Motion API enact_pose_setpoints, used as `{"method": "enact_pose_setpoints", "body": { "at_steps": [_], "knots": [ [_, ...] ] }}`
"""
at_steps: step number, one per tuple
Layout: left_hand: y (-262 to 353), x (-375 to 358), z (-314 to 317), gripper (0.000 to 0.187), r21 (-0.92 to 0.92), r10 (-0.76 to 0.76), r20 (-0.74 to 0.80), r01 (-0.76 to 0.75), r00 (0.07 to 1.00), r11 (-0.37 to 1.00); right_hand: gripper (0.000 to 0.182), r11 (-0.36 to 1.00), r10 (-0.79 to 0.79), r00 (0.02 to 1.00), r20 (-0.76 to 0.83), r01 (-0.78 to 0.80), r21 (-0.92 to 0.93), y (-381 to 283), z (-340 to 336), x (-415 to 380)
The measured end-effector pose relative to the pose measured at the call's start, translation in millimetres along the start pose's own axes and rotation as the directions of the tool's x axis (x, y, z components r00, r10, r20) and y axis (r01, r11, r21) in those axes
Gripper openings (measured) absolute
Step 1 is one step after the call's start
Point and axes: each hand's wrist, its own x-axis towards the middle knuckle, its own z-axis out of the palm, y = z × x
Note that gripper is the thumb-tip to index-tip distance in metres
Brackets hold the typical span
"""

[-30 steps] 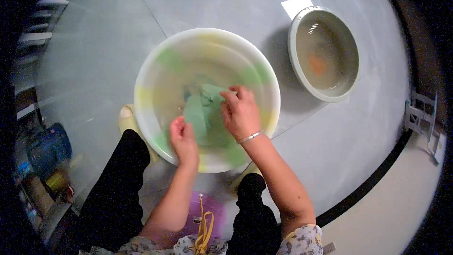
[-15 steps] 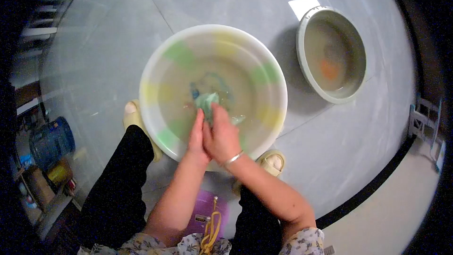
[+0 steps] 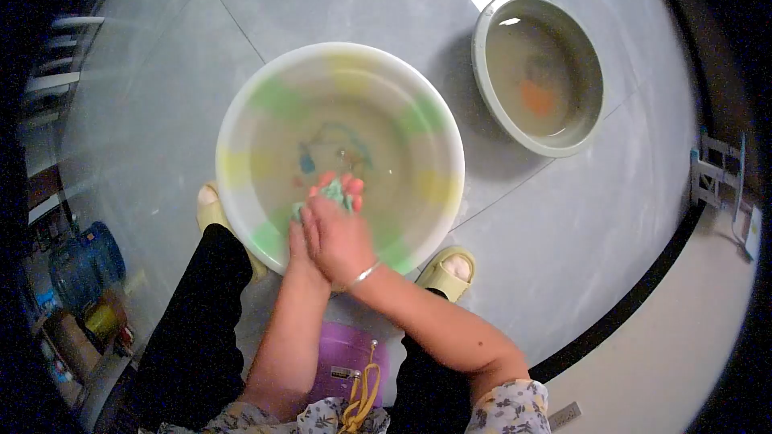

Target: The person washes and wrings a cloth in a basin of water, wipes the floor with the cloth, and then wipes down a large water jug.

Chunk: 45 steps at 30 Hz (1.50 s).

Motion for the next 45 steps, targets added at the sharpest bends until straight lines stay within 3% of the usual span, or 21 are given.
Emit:
{"method": "enact_pose_setpoints", "body": {
  "at_steps": [1, 5, 6, 10, 12, 15, 18, 20, 23, 24, 26, 29, 30, 32, 36, 37, 38, 40, 42, 43, 45],
  "knots": [
    [-1.0, -0.4, -5.7, 0.041, 0.001, 0.000, -0.002, 0.000, 1.000, 1.000, 0.010, 0.981, -0.166, 0.982, -0.094, 0.154, -0.122, 10.2, 1.7, 11.7],
    [-3.8, 16.8, -33.1, 0.052, -0.097, -0.207, 0.204, 0.231, 0.957, 0.968, 0.012, 0.977, -0.157, 0.980, -0.126, 0.136, -0.164, 16.6, 15.2, 23.4],
    [11.6, -2.6, -6.5, 0.043, 0.035, -0.011, -0.149, 0.016, 0.989, 0.999, 0.014, 0.971, -0.151, 0.980, -0.131, 0.123, -0.205, 17.4, 19.4, 27.1],
    [8.2, -7.9, 13.6, 0.051, 0.149, 0.032, -0.114, -0.015, 0.993, 0.989, 0.020, 0.958, -0.010, 0.997, -0.079, -0.013, -0.288, 35.0, 21.0, 55.3],
    [11.2, -5.2, -4.7, 0.053, 0.172, -0.094, -0.169, 0.124, 0.981, 0.977, 0.021, 0.918, 0.044, 0.988, -0.148, -0.099, -0.384, 44.0, 19.9, 64.8],
    [9.1, 0.6, -14.2, 0.055, 0.270, -0.022, -0.036, 0.031, 0.999, 0.962, 0.021, 0.899, 0.142, 0.974, -0.176, -0.201, -0.389, 51.6, 5.2, 72.5],
    [9.0, -5.5, -9.7, 0.056, 0.391, 0.128, -0.034, -0.105, 0.991, 0.914, 0.025, 0.836, 0.071, 0.969, -0.236, -0.187, -0.515, 69.2, 4.3, 69.6],
    [9.4, -10.8, 8.5, 0.057, 0.444, 0.217, -0.340, -0.048, 0.915, 0.895, 0.026, 0.835, 0.119, 0.963, -0.243, -0.230, -0.500, 64.4, -1.8, 68.6],
    [6.5, -12.1, 9.5, 0.061, 0.405, 0.197, -0.400, -0.020, 0.895, 0.914, 0.029, 0.858, 0.299, 0.912, -0.280, -0.385, -0.339, 49.0, -2.8, 65.0],
    [9.0, -6.0, -3.7, 0.061, 0.412, 0.185, -0.394, -0.007, 0.900, 0.911, 0.030, 0.858, 0.421, 0.862, -0.282, -0.479, -0.183, 46.8, 2.7, 62.4],
    [13.5, 10.2, -36.2, 0.061, 0.116, -0.130, -0.142, 0.147, 0.981, 0.982, 0.031, 0.927, 0.356, 0.910, -0.212, -0.372, -0.041, 41.1, 9.9, 47.2],
    [14.5, 5.2, -15.3, 0.056, 0.127, -0.132, -0.018, 0.134, 0.991, 0.983, 0.036, 0.974, 0.208, 0.976, -0.066, -0.213, -0.073, 1.8, 8.0, 16.5],
    [15.9, 3.5, -13.7, 0.055, 0.113, -0.132, 0.031, 0.128, 0.991, 0.985, 0.036, 0.974, 0.212, 0.975, -0.068, -0.217, -0.072, -2.8, 11.3, 8.2],
    [17.6, 4.9, -23.0, 0.053, 0.088, -0.122, 0.119, 0.112, 0.985, 0.990, 0.037, 0.993, -0.023, 0.993, -0.117, 0.009, -0.119, 0.3, 30.6, -5.8],
    [10.9, 1.3, -40.5, 0.048, 0.049, 0.023, 0.263, -0.037, 0.964, 0.998, 0.041, 0.991, -0.128, 0.977, -0.173, 0.120, -0.055, -19.9, 28.0, -23.9],
    [6.2, -2.3, -33.7, 0.047, 0.068, 0.091, 0.254, -0.112, 0.963, 0.991, 0.043, 0.978, -0.197, 0.953, -0.232, 0.175, -0.112, -19.6, 31.2, -28.2],
    [4.7, -9.3, -25.3, 0.048, 0.188, 0.285, 0.017, -0.283, 0.958, 0.940, 0.043, 0.983, -0.153, 0.980, -0.129, 0.164, 0.077, -16.4, 38.2, -32.2],
    [5.3, -4.9, -8.5, 0.055, 0.089, 0.150, -0.072, -0.143, 0.986, 0.986, 0.035, 0.963, -0.047, 0.997, 0.065, 0.028, 0.267, -27.3, 21.7, -37.8],
    [19.8, 9.8, -41.5, 0.061, -0.073, -0.069, 0.228, 0.087, 0.971, 0.993, 0.028, 0.978, -0.078, 0.997, 0.030, 0.071, 0.196, -17.1, 27.0, -35.1],
    [21.1, 16.5, -47.2, 0.061, -0.079, -0.077, 0.236, 0.099, 0.969, 0.992, 0.021, 0.982, -0.121, 0.993, 0.012, 0.118, 0.149, -13.6, 31.7, -29.7],
    [23.5, 31.6, -60.2, 0.060, 0.191, -0.035, 0.254, -0.015, 0.966, 0.981, 0.015, 0.987, -0.097, 0.995, 0.013, 0.095, 0.128, -5.4, 39.8, -21.2]
  ]
}}
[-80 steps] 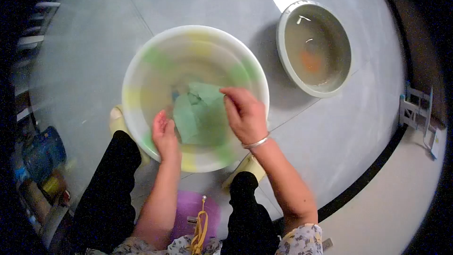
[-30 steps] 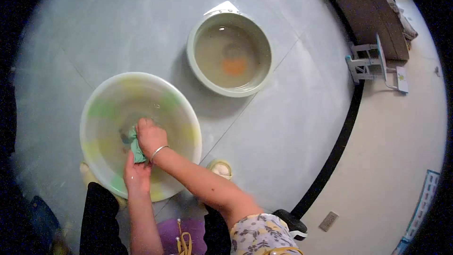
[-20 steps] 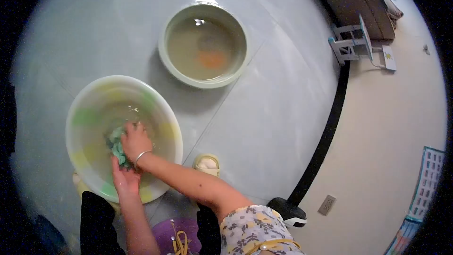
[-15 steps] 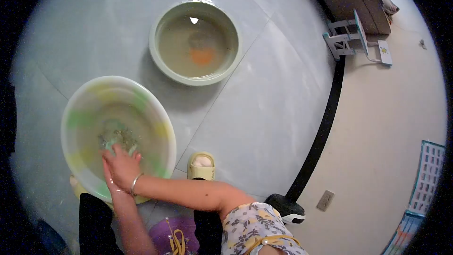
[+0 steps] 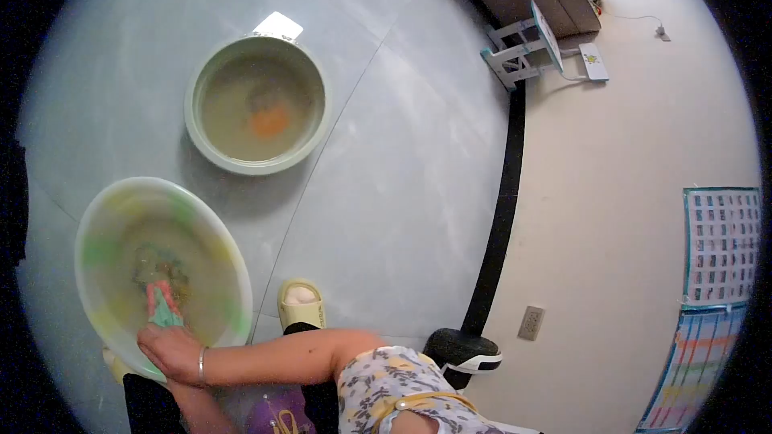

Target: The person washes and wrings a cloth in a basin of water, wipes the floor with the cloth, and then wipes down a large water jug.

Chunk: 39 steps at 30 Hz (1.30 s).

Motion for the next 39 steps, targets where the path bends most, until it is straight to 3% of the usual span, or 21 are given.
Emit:
{"method": "enact_pose_setpoints", "body": {
  "at_steps": [2, 3, 4, 7, 8, 12, 14, 18, 19, 20, 21, 23, 24, 27, 29, 30, 33, 35, 36, 37, 39],
  "knots": [
    [-1.2, 6.9, -13.5, 0.060, 0.291, 0.052, 0.016, -0.055, 0.998, 0.955, 0.011, 1.000, 0.019, 1.000, 0.003, -0.019, -0.011, 9.7, 9.9, 9.9],
    [0.3, 4.3, -8.7, 0.059, 0.330, 0.066, -0.025, -0.054, 0.998, 0.943, 0.010, 0.991, 0.016, 0.998, -0.064, -0.024, -0.130, 13.0, 14.0, 18.1],
    [-0.1, 2.9, -4.8, 0.057, 0.241, 0.037, -0.096, -0.013, 0.995, 0.971, 0.010, 0.969, 0.007, 0.992, -0.128, -0.038, -0.244, 17.0, 18.0, 21.3],
    [2.8, -7.0, 5.8, 0.054, 0.013, -0.042, -0.259, 0.046, 0.965, 0.999, 0.011, 0.971, -0.003, 0.982, -0.187, -0.042, -0.237, 33.4, 15.0, 32.9],
    [3.9, -9.7, 7.3, 0.053, -0.029, -0.057, -0.295, 0.050, 0.954, 0.998, 0.011, 0.942, -0.187, 0.956, -0.224, 0.110, -0.317, 41.4, 15.5, 32.4],
    [6.7, -14.6, 10.4, 0.049, -0.125, -0.113, -0.398, 0.068, 0.910, 0.990, 0.013, 0.936, -0.073, 0.992, -0.104, 0.032, -0.351, 53.5, 23.0, 43.3],
    [4.0, -10.8, 10.9, 0.040, -0.047, -0.097, -0.379, 0.085, 0.920, 0.995, 0.016, 0.986, 0.112, 0.985, -0.133, -0.127, -0.107, 64.2, 7.4, 59.4],
    [-4.0, -17.0, 28.3, 0.037, 0.103, 0.092, -0.214, -0.071, 0.972, 0.992, 0.015, 0.976, 0.085, 0.960, -0.267, -0.135, -0.173, 92.7, -18.2, 74.1],
    [-8.7, -9.8, 10.3, 0.036, 0.154, 0.151, -0.204, -0.121, 0.967, 0.981, 0.016, 0.974, 0.000, 0.955, -0.296, -0.068, -0.217, 113.0, -15.7, 77.5],
    [-8.0, -11.3, 26.5, 0.039, 0.198, 0.173, -0.254, -0.124, 0.951, 0.972, 0.017, 0.946, 0.196, 0.942, -0.274, -0.255, -0.200, 84.2, -38.7, 75.5],
    [-8.9, -12.7, 36.7, 0.049, 0.257, 0.226, -0.240, -0.163, 0.944, 0.953, 0.016, 0.956, 0.175, 0.932, -0.319, -0.239, -0.174, 97.5, -38.8, 78.7],
    [-4.3, -19.5, 53.7, 0.066, 0.322, 0.287, -0.324, -0.180, 0.902, 0.929, 0.014, 0.886, -0.043, 0.948, -0.315, -0.110, -0.451, 102.3, -43.5, 77.1],
    [-5.6, -19.0, 48.3, 0.069, 0.318, 0.286, -0.356, -0.173, 0.890, 0.932, 0.015, 0.906, 0.088, 0.910, -0.405, -0.243, -0.348, 104.7, -40.5, 80.3],
    [-1.6, -19.1, 50.3, 0.071, 0.345, 0.282, -0.503, -0.110, 0.817, 0.932, 0.018, 0.890, 0.028, 0.864, -0.503, -0.251, -0.381, 100.9, -30.1, 80.4],
    [-4.4, -17.4, 72.2, 0.070, 0.277, 0.141, -0.523, 0.011, 0.840, 0.961, 0.020, 0.910, 0.191, 0.836, -0.515, -0.347, -0.226, 86.2, -40.7, 72.3],
    [-7.6, -23.3, 73.6, 0.070, 0.278, 0.153, -0.529, 0.001, 0.834, 0.961, 0.020, 0.937, 0.189, 0.873, -0.450, -0.297, -0.183, 75.1, -42.1, 61.5],
    [-10.7, -18.0, 59.0, 0.061, 0.058, 0.050, -0.350, -0.031, 0.935, 0.998, 0.018, 0.978, 0.159, 0.934, -0.319, -0.193, -0.077, 31.4, -35.0, 39.3],
    [-0.2, -18.6, 48.9, 0.052, -0.390, -0.221, -0.070, 0.178, 0.973, 0.904, 0.019, 0.981, 0.062, 0.963, -0.262, -0.107, -0.160, 5.3, -34.4, 22.8],
    [1.5, -24.5, 60.3, 0.048, -0.183, -0.077, 0.018, 0.079, 0.997, 0.980, 0.021, 0.972, -0.029, 0.980, -0.198, -0.018, -0.235, -6.6, -34.9, 15.6],
    [6.3, -25.7, 65.3, 0.048, -0.179, -0.079, 0.014, 0.080, 0.997, 0.981, 0.021, 0.973, -0.027, 0.980, -0.200, -0.020, -0.230, -16.1, -37.1, 11.1],
    [12.5, -26.2, 71.5, 0.050, -0.272, -0.107, -0.112, 0.073, 0.988, 0.959, 0.015, 0.996, -0.037, 0.998, -0.049, 0.041, 0.079, -31.7, -43.0, 1.7]
  ]
}}
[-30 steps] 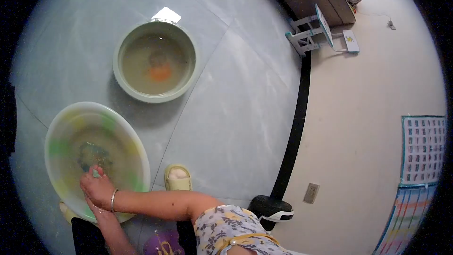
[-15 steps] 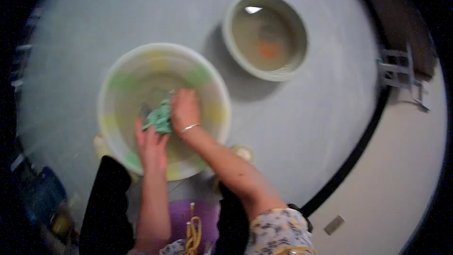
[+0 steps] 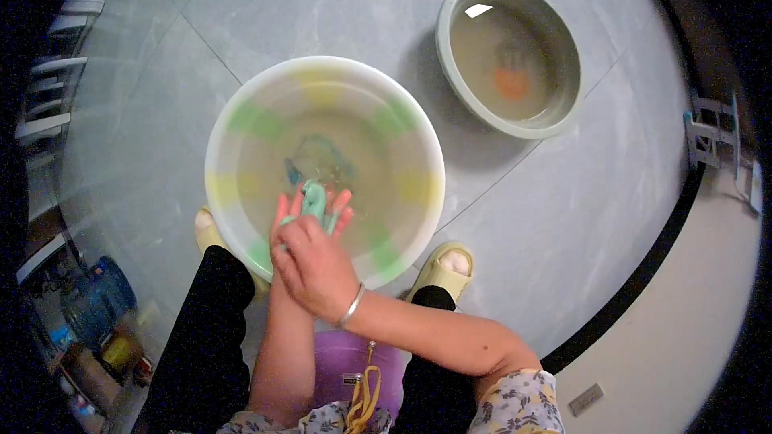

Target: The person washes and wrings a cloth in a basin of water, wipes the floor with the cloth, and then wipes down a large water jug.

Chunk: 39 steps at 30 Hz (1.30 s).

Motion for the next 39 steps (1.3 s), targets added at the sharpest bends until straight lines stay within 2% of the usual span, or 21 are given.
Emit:
{"method": "enact_pose_setpoints", "body": {
  "at_steps": [4, 7, 10, 12, 13, 15, 16, 18, 19, 21, 23, 24, 25, 27, 29, 32, 34, 36, 37, 38, 39],
  "knots": [
    [4.7, 3.1, -0.2, 0.042, 0.052, 0.049, -0.090, -0.044, 0.995, 0.998, 0.014, 0.996, -0.022, 0.994, 0.112, 0.013, 0.085, -25.8, -0.4, -11.9],
    [1.6, 6.4, -8.5, 0.040, 0.029, 0.054, -0.076, -0.052, 0.996, 0.998, 0.013, 1.000, -0.030, 0.983, 0.183, 0.031, -0.003, -17.7, 8.9, -10.2],
    [-0.1, 6.9, -12.9, 0.041, 0.025, 0.071, -0.054, -0.070, 0.996, 0.997, 0.012, 0.993, -0.060, 0.993, 0.099, 0.069, -0.091, 10.8, 17.9, 6.2],
    [-1.7, 6.9, -16.5, 0.044, 0.052, 0.075, -0.011, -0.074, 0.997, 0.996, 0.009, 0.944, -0.272, 0.959, -0.079, 0.250, -0.216, 26.9, 22.3, 17.0],
    [-5.1, 8.0, -20.2, 0.043, 0.012, 0.059, 0.029, -0.059, 0.998, 0.998, 0.009, 0.945, -0.271, 0.959, -0.078, 0.250, -0.212, 37.7, 22.1, 22.4],
    [-9.6, 8.9, -25.1, 0.041, -0.070, 0.029, 0.117, -0.021, 0.993, 0.997, 0.010, 0.948, -0.123, 0.988, -0.093, 0.089, -0.305, 57.3, 17.3, 32.4],
    [-9.8, 8.8, -24.8, 0.041, -0.072, 0.032, 0.116, -0.024, 0.993, 0.997, 0.010, 0.948, -0.123, 0.988, -0.090, 0.090, -0.305, 62.1, 13.4, 37.1],
    [-9.0, 8.6, -20.7, 0.040, 0.122, 0.079, -0.203, -0.055, 0.976, 0.991, 0.010, 0.961, 0.017, 0.991, -0.130, -0.052, -0.270, 70.6, 3.9, 45.6],
    [-9.0, 3.6, -6.4, 0.043, 0.182, 0.139, -0.187, -0.105, 0.972, 0.978, 0.010, 0.962, 0.017, 0.992, -0.129, -0.051, -0.268, 79.6, 0.4, 50.1],
    [-4.7, 2.7, 2.8, 0.042, 0.190, 0.175, -0.113, -0.152, 0.978, 0.970, 0.009, 0.948, -0.063, 0.961, -0.270, -0.027, -0.318, 98.5, -9.3, 57.4],
    [-2.0, 5.7, -7.3, 0.051, 0.200, 0.206, 0.005, -0.202, 0.979, 0.959, 0.015, 0.938, 0.026, 0.957, -0.287, -0.123, -0.324, 105.0, -23.3, 62.4],
    [-1.4, 5.1, -6.2, 0.051, 0.198, 0.209, 0.003, -0.205, 0.978, 0.958, 0.015, 0.941, 0.048, 0.948, -0.313, -0.148, -0.304, 109.6, -26.0, 64.5],
    [-2.1, 4.2, -3.6, 0.053, 0.236, 0.252, -0.034, -0.237, 0.967, 0.942, 0.015, 0.942, 0.046, 0.950, -0.310, -0.144, -0.302, 113.7, -27.3, 64.5],
    [-2.5, 3.7, -2.8, 0.055, 0.274, 0.299, -0.074, -0.269, 0.951, 0.923, 0.022, 0.917, 0.017, 0.877, -0.480, -0.205, -0.343, 116.8, -26.7, 65.0],
    [-2.7, 2.4, -3.3, 0.053, 0.429, 0.398, -0.180, -0.292, 0.900, 0.855, 0.026, 0.903, 0.020, 0.881, -0.473, -0.219, -0.369, 112.9, -28.1, 62.3],
    [-6.5, 8.2, -18.6, 0.059, 0.502, 0.450, -0.305, -0.260, 0.840, 0.825, 0.034, 0.882, 0.033, 0.899, -0.437, -0.232, -0.411, 110.8, -26.5, 59.1],
    [-10.0, 8.0, -15.4, 0.057, 0.499, 0.426, -0.375, -0.208, 0.823, 0.841, 0.037, 0.873, 0.045, 0.914, -0.403, -0.233, -0.429, 112.9, -19.1, 55.7],
    [-9.4, 8.1, -15.2, 0.056, 0.490, 0.392, -0.443, -0.148, 0.807, 0.859, 0.039, 0.884, 0.144, 0.936, -0.322, -0.268, -0.383, 116.3, -2.1, 48.7],
    [-6.2, 10.2, -17.8, 0.054, 0.388, 0.241, -0.431, -0.063, 0.869, 0.920, 0.039, 0.900, 0.308, 0.928, -0.210, -0.356, -0.254, 109.2, -0.9, 46.2],
    [-6.0, 12.0, -20.0, 0.051, 0.286, 0.080, -0.399, 0.041, 0.913, 0.958, 0.040, 0.942, 0.244, 0.950, -0.193, -0.279, -0.185, 111.3, 5.5, 40.7],
    [-7.6, 5.6, -5.3, 0.052, 0.295, 0.085, -0.329, 0.017, 0.941, 0.955, 0.040, 0.972, 0.178, 0.967, -0.184, -0.201, -0.119, 113.6, 10.9, 34.3]
  ]
}}
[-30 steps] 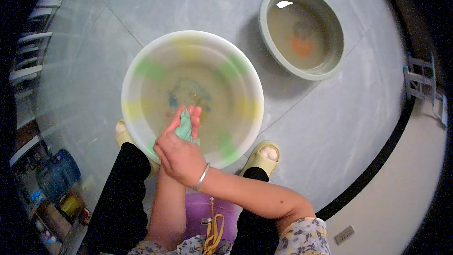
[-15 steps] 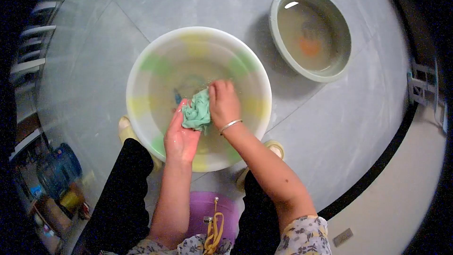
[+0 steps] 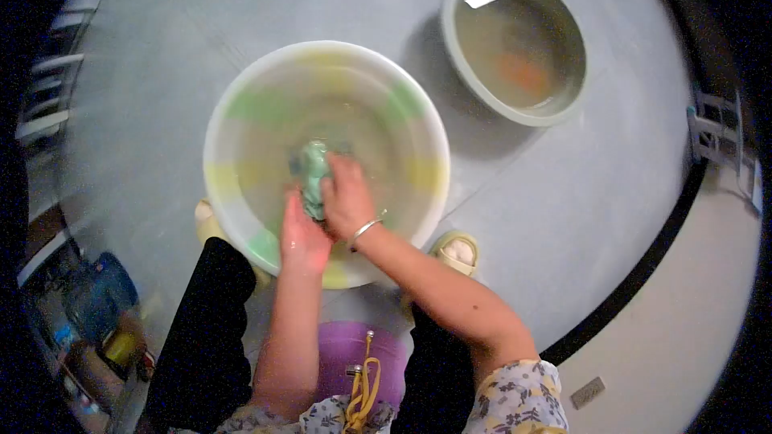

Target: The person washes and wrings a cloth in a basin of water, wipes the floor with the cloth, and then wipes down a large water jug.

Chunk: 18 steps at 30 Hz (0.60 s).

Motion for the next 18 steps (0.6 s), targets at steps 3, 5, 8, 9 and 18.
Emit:
{"method": "enact_pose_setpoints", "body": {
  "at_steps": [3, 5, 8, 9, 18],
  "knots": [
    [2.4, -6.1, 2.9, 0.057, -0.020, 0.070, 0.105, -0.068, 0.992, 0.997, 0.042, 0.998, -0.020, 0.998, 0.055, 0.017, 0.058, -31.7, -3.3, -19.4],
    [1.6, 23.7, -40.3, 0.057, -0.097, -0.020, 0.286, 0.050, 0.958, 0.994, 0.043, 0.988, -0.113, 0.992, 0.048, 0.107, 0.110, -55.8, -7.3, -33.2],
    [9.7, 2.3, -20.5, 0.059, -0.114, 0.046, 0.323, -0.009, 0.945, 0.993, 0.043, 0.964, -0.199, 0.979, 0.041, 0.188, 0.190, -93.0, -17.0, -47.0],
    [13.8, -6.5, -12.0, 0.060, -0.124, 0.080, 0.333, -0.040, 0.939, 0.991, 0.043, 0.950, -0.216, 0.974, 0.066, 0.193, 0.247, -102.0, -20.7, -49.7],
    [8.2, -31.4, 16.5, 0.064, -0.327, 0.255, 0.547, -0.077, 0.798, 0.942, 0.025, 0.918, -0.390, 0.920, 0.051, 0.392, -0.053, -104.3, -16.1, -32.3]
  ]
}}
